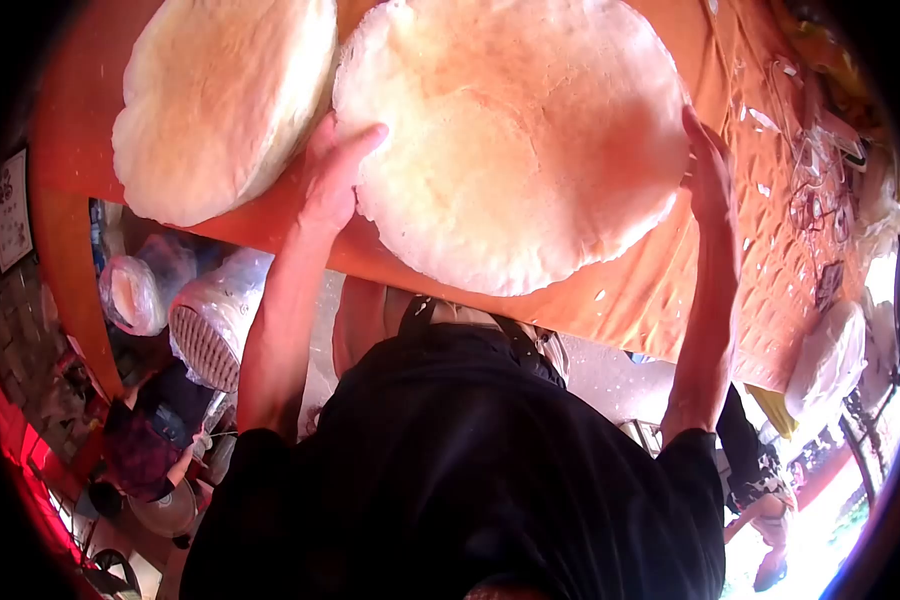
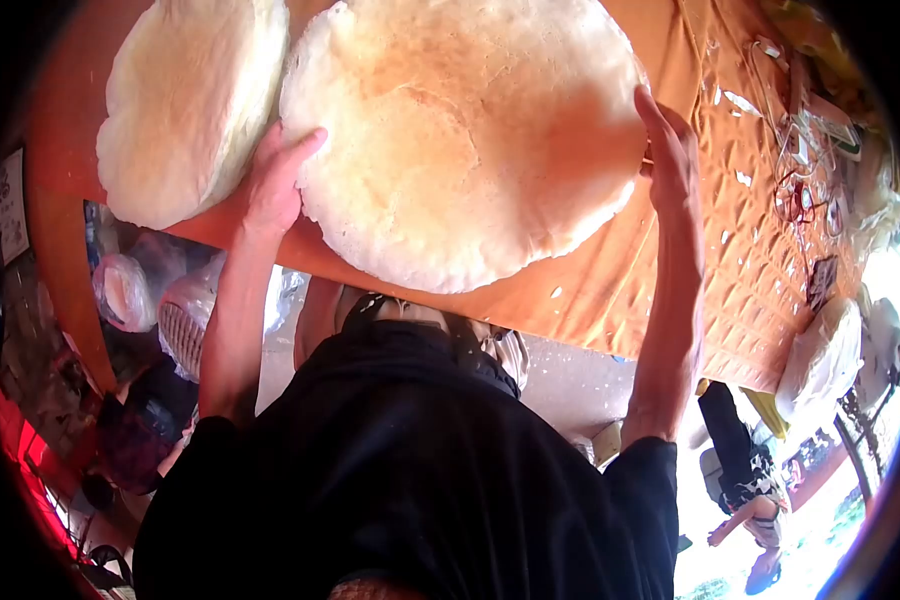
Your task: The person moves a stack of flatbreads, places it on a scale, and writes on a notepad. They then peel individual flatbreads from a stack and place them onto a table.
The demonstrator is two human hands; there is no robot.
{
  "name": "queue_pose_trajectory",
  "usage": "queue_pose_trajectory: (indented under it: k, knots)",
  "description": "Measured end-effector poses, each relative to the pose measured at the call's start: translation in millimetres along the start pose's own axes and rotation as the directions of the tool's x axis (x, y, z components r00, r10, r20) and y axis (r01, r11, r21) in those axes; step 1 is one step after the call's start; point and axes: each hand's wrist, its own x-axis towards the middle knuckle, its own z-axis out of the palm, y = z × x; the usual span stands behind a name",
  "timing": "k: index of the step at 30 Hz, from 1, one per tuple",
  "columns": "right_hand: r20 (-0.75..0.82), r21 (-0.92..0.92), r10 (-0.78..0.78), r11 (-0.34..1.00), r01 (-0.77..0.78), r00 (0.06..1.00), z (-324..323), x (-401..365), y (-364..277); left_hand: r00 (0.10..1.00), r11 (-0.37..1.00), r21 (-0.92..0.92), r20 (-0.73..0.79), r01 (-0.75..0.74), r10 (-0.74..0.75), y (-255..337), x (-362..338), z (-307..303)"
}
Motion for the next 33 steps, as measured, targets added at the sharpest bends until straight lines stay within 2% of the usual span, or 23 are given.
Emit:
queue_pose_trajectory:
  k: [1, 2, 3, 5, 6, 9, 10, 13, 15, 17, 18, 19, 21, 22, 23, 26, 28, 31, 33]
  knots:
    - [-0.025, -0.054, -0.035, 0.998, 0.034, 0.999, 0.6, 3.8, -3.6, 0.998, 0.999, 0.045, 0.058, -0.01, 0.008, -1.0, 1.8, -3.4]
    - [-0.047, 0.008, -0.228, 0.974, 0.228, 0.973, 10.2, 2.3, 6.3, 0.993, 0.996, 0.089, 0.117, -0.022, 0.012, -2.2, 3.8, -4.9]
    - [0.148, 0.128, -0.276, 0.958, 0.258, 0.95, 40.4, -4.6, 29.0, 0.997, 0.992, 0.112, 0.037, 0.059, -0.064, 28.1, -21.3, -28.6]
    - [0.105, 0.11, -0.211, 0.974, 0.199, 0.972, 12.7, -20.2, 9.2, 0.99, 0.982, -0.13, 0.059, 0.137, -0.131, 17.4, -8.3, -11.9]
    - [0.109, 0.145, -0.102, 0.986, 0.086, 0.989, 0.5, -16.1, 6.8, 0.98, 0.951, -0.234, 0.035, 0.2, -0.197, 11.7, -1.8, -8.4]
    - [0.206, 0.294, -0.015, 0.955, -0.047, 0.978, -0.5, -14.9, 12.9, 0.976, 0.906, -0.37, 0.007, 0.204, -0.217, 1.1, -9.1, -9.7]
    - [0.242, 0.301, -0.021, 0.952, -0.054, 0.97, -3.4, 0.5, 22.2, 0.983, 0.917, -0.361, -0.004, 0.171, -0.185, 1.0, -13.6, -9.3]
    - [0.15, 0.24, 0.03, 0.968, -0.066, 0.988, 5.1, 10.2, 8.4, 0.995, 0.954, -0.293, -0.054, 0.069, -0.089, -2.3, -23.4, -5.7]
    - [0.165, 0.007, -0.079, 0.997, 0.079, 0.983, 9.4, 12.5, 9.0, 0.995, 0.978, -0.208, -0.097, 0.006, -0.026, -15.6, -25.3, -2.7]
    - [0.21, -0.209, -0.202, 0.946, 0.246, 0.956, 12.5, 19.0, 8.0, 0.951, 0.988, -0.096, -0.296, -0.119, 0.086, -28.0, -17.9, 13.4]
    - [0.185, -0.284, -0.244, 0.914, 0.289, 0.952, 7.7, 26.9, 18.2, 0.928, 0.992, -0.064, -0.363, -0.108, 0.077, -29.0, -13.5, 20.7]
    - [0.137, -0.254, -0.249, 0.927, 0.276, 0.959, 13.8, 10.9, 7.9, 0.899, 0.995, -0.034, -0.432, -0.092, 0.068, -29.5, -11.0, 24.8]
    - [0.112, -0.176, -0.217, 0.956, 0.234, 0.97, 7.6, 9.9, 12.9, 0.912, 0.998, -0.011, -0.406, -0.067, 0.057, -34.8, -4.8, 21.3]
    - [0.047, -0.188, -0.248, 0.949, 0.252, 0.968, 9.6, -1.8, 5.8, 0.915, 1.0, -0.004, -0.403, -0.004, 0.002, -27.7, -6.4, 26.2]
    - [-0.02, -0.202, -0.28, 0.941, 0.27, 0.96, 9.3, -14.4, -5.1, 0.935, 0.998, -0.067, -0.355, -0.003, -0.021, -27.8, -5.2, 26.6]
    - [-0.107, -0.086, -0.259, 0.964, 0.25, 0.96, -7.2, -38.1, -31.9, 0.977, 0.987, -0.112, -0.192, -0.111, 0.088, 9.1, -14.2, 43.9]
    - [-0.115, 0.003, -0.303, 0.952, 0.305, 0.946, -12.4, -49.0, -51.3, 0.991, 0.981, -0.145, -0.067, -0.127, 0.119, 45.7, -22.4, 47.2]
    - [-0.071, 0.161, -0.394, 0.902, 0.4, 0.917, 0.6, -57.1, -85.0, 0.989, 0.976, -0.162, 0.016, -0.144, 0.148, 82.7, -13.2, 22.9]
    - [-0.001, 0.296, -0.467, 0.845, 0.446, 0.884, 23.7, -55.9, -112.4, 0.957, 0.938, -0.202, 0.017, -0.281, 0.29, 114.8, -12.5, -7.8]
